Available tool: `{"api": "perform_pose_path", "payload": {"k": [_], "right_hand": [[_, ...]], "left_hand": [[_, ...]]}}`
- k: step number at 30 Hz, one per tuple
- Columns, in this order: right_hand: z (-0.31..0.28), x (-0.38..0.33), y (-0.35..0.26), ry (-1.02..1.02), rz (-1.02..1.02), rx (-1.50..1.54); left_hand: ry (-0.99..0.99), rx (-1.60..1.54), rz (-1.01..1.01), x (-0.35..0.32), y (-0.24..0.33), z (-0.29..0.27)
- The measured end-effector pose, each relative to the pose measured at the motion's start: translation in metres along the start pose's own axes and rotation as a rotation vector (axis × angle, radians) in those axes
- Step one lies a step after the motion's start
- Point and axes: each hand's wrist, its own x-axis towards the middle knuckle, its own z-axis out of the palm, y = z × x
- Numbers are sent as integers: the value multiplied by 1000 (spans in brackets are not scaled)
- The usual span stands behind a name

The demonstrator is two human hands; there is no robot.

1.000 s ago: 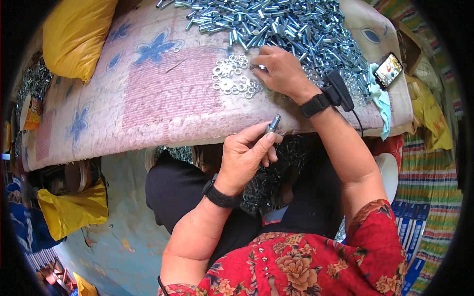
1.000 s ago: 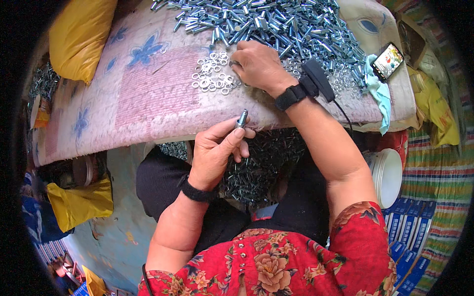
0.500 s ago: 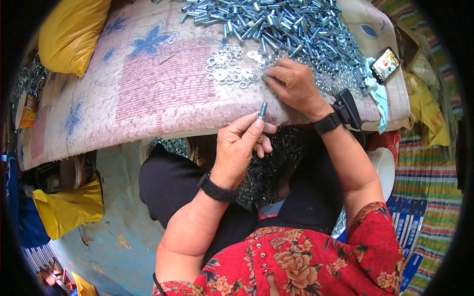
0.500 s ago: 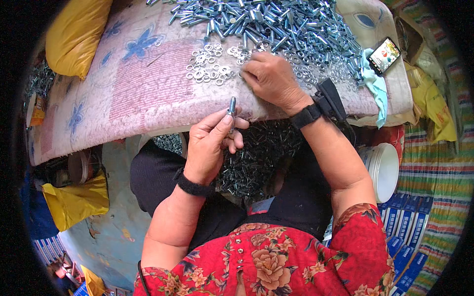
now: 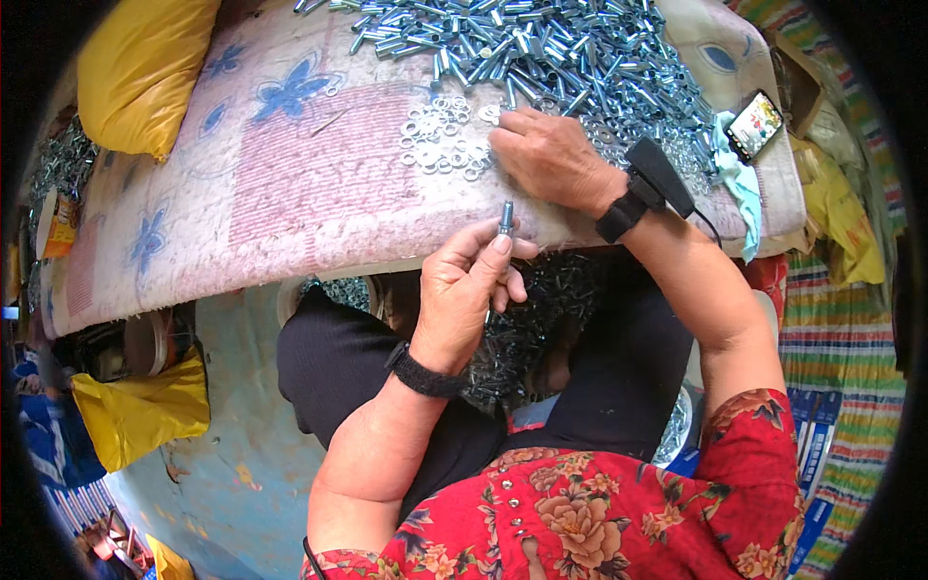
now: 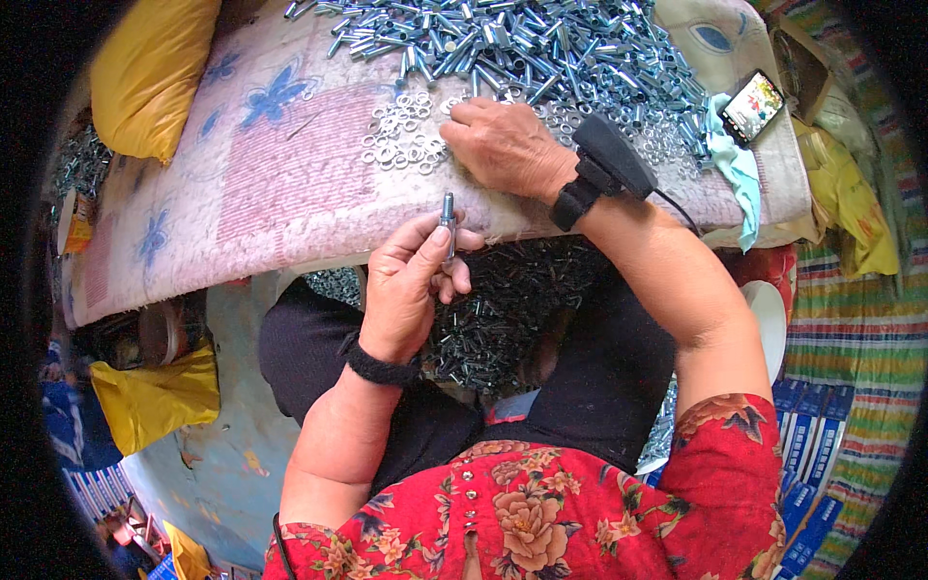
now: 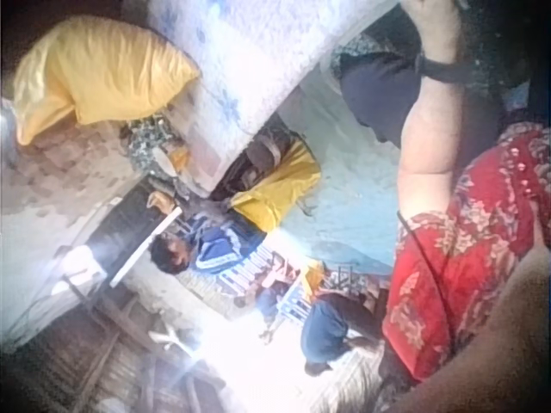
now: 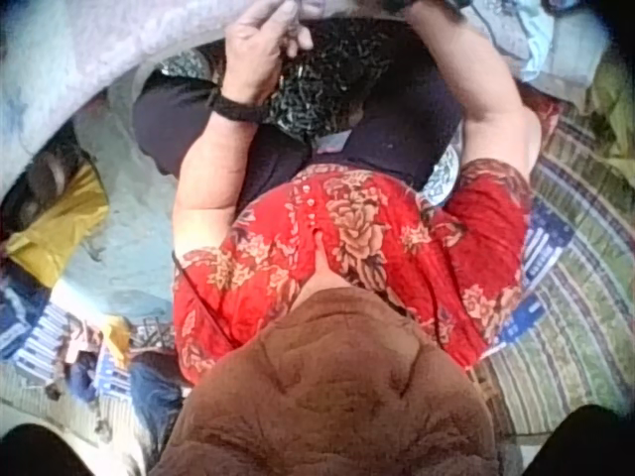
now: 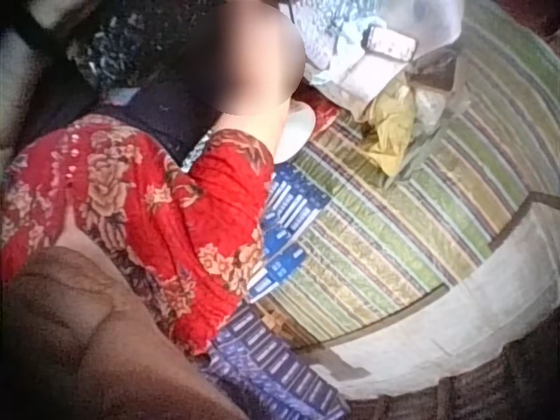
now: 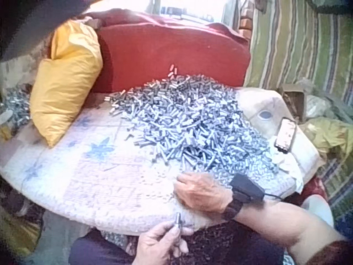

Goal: Manually assembling washers and spacers onto bolts.

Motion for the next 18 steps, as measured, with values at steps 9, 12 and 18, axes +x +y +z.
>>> {"api": "perform_pose_path", "payload": {"k": [9,12,18], "right_hand": [[-65,-38,-49,99,667,916],[-64,-54,-64,106,633,1021],[-75,-76,-69,166,922,1433]], "left_hand": [[-39,173,66,0,-1,12],[-73,243,67,-2,-11,15],[-155,506,240,7,-19,25]]}}
